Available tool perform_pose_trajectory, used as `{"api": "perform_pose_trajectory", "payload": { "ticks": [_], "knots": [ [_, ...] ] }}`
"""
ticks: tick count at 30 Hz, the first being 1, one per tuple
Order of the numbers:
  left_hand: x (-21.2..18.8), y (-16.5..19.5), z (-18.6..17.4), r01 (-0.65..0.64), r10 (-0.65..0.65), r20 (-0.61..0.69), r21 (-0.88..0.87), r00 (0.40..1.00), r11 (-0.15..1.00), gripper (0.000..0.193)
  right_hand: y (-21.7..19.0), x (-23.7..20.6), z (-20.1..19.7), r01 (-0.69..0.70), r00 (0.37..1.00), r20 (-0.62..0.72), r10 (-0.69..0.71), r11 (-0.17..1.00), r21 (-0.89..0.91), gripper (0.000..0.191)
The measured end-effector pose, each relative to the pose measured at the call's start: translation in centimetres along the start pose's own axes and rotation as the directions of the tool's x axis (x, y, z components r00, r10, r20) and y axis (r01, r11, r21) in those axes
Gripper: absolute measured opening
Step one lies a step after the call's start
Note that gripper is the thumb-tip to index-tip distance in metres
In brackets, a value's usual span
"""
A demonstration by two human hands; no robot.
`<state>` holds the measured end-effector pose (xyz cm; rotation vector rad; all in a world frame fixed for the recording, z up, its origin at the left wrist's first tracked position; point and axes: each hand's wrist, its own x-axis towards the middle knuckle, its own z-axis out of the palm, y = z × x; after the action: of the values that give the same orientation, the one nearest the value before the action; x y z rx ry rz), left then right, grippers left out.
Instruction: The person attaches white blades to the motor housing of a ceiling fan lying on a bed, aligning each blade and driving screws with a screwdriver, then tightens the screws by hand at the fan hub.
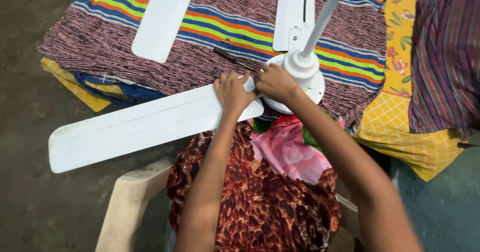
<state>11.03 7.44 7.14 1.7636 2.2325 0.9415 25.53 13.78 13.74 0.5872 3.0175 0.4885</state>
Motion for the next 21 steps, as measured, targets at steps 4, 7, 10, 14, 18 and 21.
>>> {"api": "perform_pose_trajectory", "payload": {
  "ticks": [4,7,10,14,18,21],
  "knots": [
    [0.0,0.0,-0.1,-0.026,0.026,0.000,-0.027,1.000,0.999,0.061,0.0,-4.3,-1.1,-0.114,0.801,-0.529,0.279,0.940,0.323,0.018],
    [-0.1,-0.2,-0.1,-0.044,0.044,-0.010,-0.015,0.999,0.999,0.060,-1.3,-8.2,0.0,-0.604,0.135,-0.697,0.704,0.616,0.505,0.002],
    [0.2,-0.2,-0.1,-0.053,0.053,-0.033,-0.009,0.998,0.999,0.061,-2.3,-11.4,2.6,-0.753,-0.137,-0.652,0.745,0.350,0.558,0.027],
    [0.0,-0.3,0.2,-0.033,0.032,-0.036,-0.029,0.999,0.999,0.061,-2.8,-12.7,6.6,-0.387,-0.175,-0.042,0.984,-0.029,0.922,0.040],
    [0.0,-0.5,0.5,-0.022,0.021,-0.035,-0.025,0.999,0.999,0.059,-2.7,-13.2,7.4,-0.256,-0.230,0.222,0.948,-0.279,0.926,0.032],
    [0.2,-0.6,0.7,-0.023,0.021,-0.046,-0.029,0.999,0.999,0.060,-2.9,-13.3,7.1,-0.265,-0.227,0.218,0.949,-0.275,0.924,0.030]
  ]
}}
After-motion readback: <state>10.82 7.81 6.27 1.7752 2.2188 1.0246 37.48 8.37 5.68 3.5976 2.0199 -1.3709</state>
